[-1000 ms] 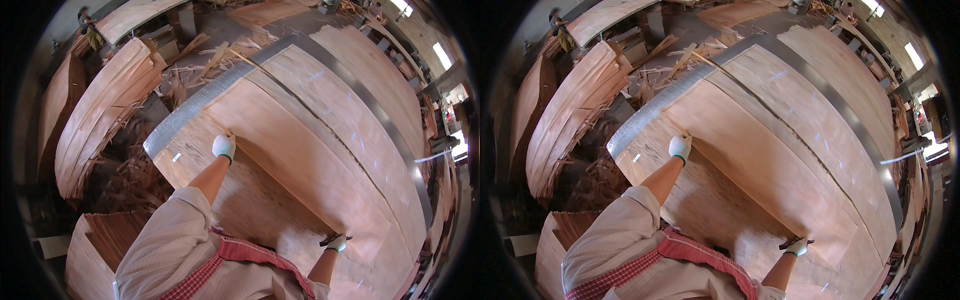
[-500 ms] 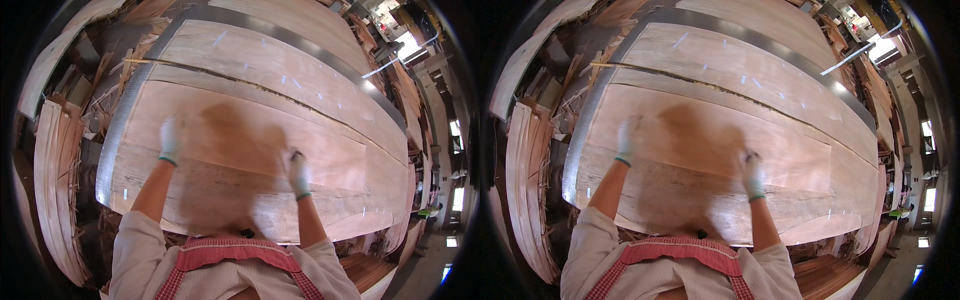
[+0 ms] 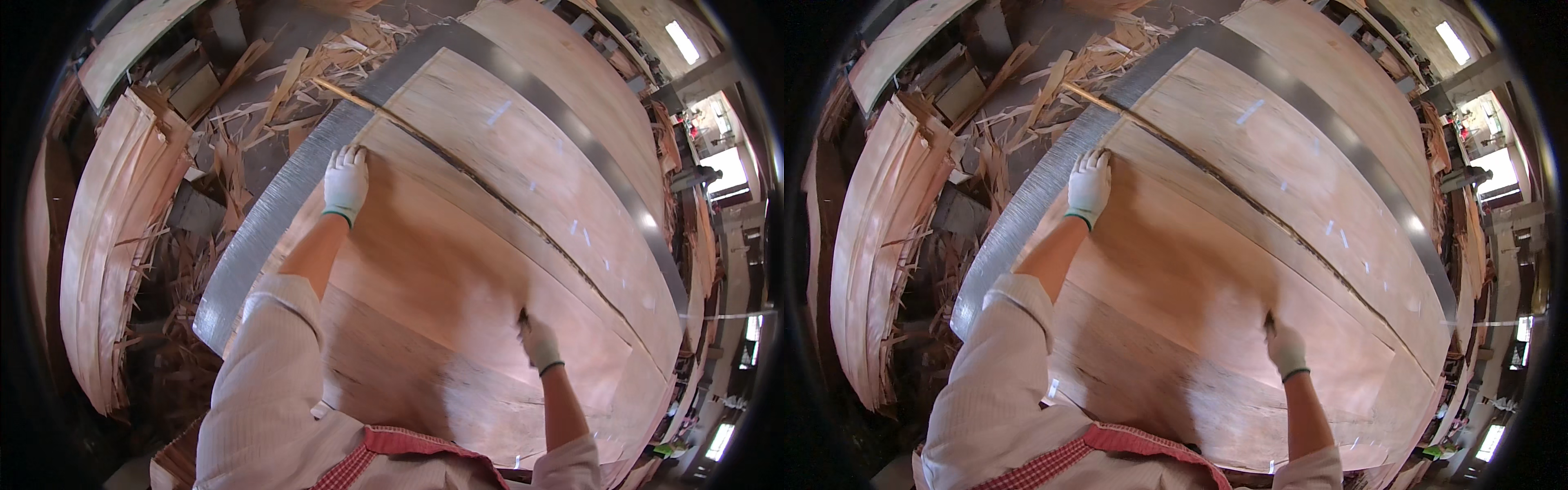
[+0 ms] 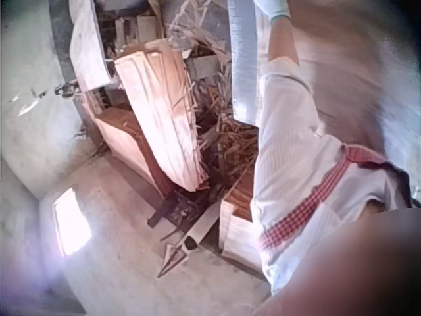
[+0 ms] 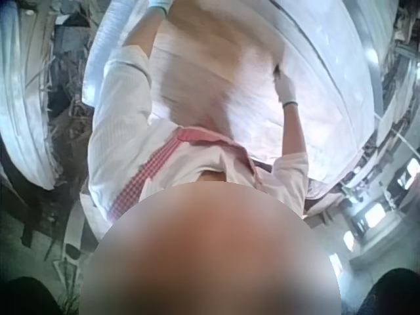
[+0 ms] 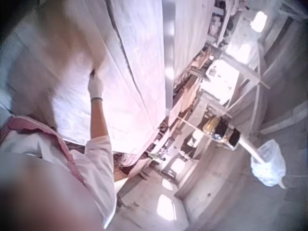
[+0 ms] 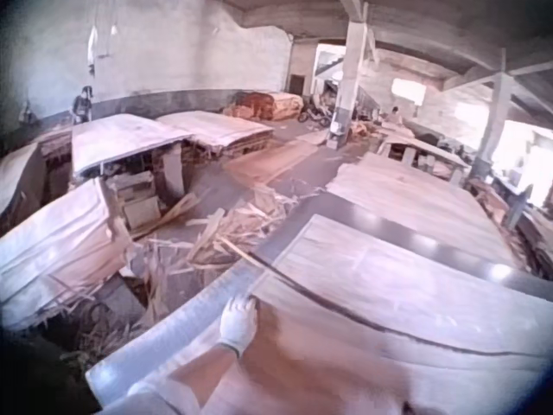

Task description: The person peels thin wood veneer sheets from a large curved surface using a small knife and a long stick. They lift and remove the veneer in sections, then stack the peeled sheets on a nearby table.

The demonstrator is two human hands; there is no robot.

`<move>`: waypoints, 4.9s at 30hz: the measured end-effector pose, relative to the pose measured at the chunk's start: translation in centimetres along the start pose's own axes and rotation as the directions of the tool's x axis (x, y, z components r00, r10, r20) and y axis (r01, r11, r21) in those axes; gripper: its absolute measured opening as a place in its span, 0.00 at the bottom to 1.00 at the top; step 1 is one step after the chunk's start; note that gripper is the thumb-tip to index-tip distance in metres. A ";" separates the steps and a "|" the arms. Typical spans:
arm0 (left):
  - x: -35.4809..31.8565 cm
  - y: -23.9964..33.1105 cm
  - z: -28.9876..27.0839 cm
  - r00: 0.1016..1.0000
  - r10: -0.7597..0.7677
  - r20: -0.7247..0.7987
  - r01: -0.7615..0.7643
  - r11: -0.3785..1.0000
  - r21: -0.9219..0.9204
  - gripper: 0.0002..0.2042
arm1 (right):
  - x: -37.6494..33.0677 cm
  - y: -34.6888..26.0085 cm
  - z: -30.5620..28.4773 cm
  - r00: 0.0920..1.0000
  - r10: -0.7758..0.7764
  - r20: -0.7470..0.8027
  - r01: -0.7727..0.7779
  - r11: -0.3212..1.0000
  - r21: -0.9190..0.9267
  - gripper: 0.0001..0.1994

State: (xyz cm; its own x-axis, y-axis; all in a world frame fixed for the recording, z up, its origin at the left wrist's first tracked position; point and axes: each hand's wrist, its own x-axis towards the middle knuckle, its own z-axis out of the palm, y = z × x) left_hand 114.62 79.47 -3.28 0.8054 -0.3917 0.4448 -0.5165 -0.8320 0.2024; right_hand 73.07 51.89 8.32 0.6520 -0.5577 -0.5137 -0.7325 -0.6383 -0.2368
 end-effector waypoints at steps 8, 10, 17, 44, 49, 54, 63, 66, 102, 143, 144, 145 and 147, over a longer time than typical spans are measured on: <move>0.3 -0.1 -0.7 0.976 -0.173 -0.135 0.166 0.984 -0.060 0.17 | 16.6 -29.2 2.4 0.802 -0.515 -0.303 0.429 0.849 -0.308 0.11; 0.5 0.0 -0.4 0.977 -0.178 -0.120 0.172 0.983 -0.056 0.17 | 18.4 -35.4 4.0 0.850 -0.481 -0.214 0.409 0.860 -0.306 0.13; 1.2 0.9 0.4 0.987 -0.154 0.048 0.157 0.985 -0.069 0.19 | 22.0 -39.8 5.6 0.772 -0.596 -0.219 0.531 0.795 -0.293 0.11; -18.4 48.4 -1.1 0.802 0.556 0.219 -0.517 0.829 -0.212 0.22 | 9.5 27.5 -10.0 0.901 -0.389 -0.193 0.273 0.853 -0.445 0.10; -18.5 47.1 -1.4 0.814 0.552 0.178 -0.514 0.829 -0.219 0.20 | -3.4 52.1 -11.6 0.980 -0.014 -0.197 0.003 0.998 -0.057 0.21; -19.3 49.1 0.1 0.796 0.588 0.144 -0.558 0.805 -0.200 0.19 | -14.5 63.8 -6.2 0.842 0.318 -0.436 -0.402 0.909 -0.112 0.13; -18.7 48.6 -4.8 0.860 0.469 0.204 -0.419 0.875 -0.244 0.23 | -14.2 32.8 1.2 0.949 -0.172 -0.264 0.127 0.976 -0.178 0.15; -20.3 47.1 -5.5 0.912 0.407 0.040 -0.366 0.856 -0.365 0.21 | -13.3 33.3 2.6 0.941 -0.245 -0.233 0.226 0.968 -0.105 0.18; -13.4 -13.5 -11.7 0.905 -0.102 0.412 0.256 0.905 -0.339 0.18 | 0.9 -35.5 17.2 0.742 -0.668 -0.051 0.631 0.722 -0.282 0.09; -33.7 60.0 -7.8 0.859 0.397 0.324 -0.346 0.915 -0.206 0.19 | -5.2 68.2 -17.5 0.968 -0.169 0.186 0.245 0.798 -0.551 0.13; -33.4 60.1 -7.4 0.860 0.401 0.317 -0.345 0.913 -0.218 0.19 | -5.7 69.2 -18.2 0.970 -0.207 0.131 0.244 0.764 -0.597 0.14; -33.4 60.2 -7.5 0.861 0.397 0.320 -0.340 0.915 -0.218 0.19 | -5.5 69.3 -18.0 0.967 -0.242 -0.077 0.183 0.874 -0.450 0.15; -33.4 60.3 -8.0 0.864 0.383 0.327 -0.325 0.920 -0.220 0.19 | -4.8 69.3 -17.4 0.870 -0.171 -0.463 0.150 0.985 -0.081 0.19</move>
State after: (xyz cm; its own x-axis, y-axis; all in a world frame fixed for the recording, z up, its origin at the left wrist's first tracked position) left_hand 54.25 45.58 1.02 0.5928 -0.7858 0.1762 -0.8007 -0.5518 0.2332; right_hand 22.58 1.14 8.71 0.7827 -0.6220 -0.0240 -0.6080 -0.7557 -0.2437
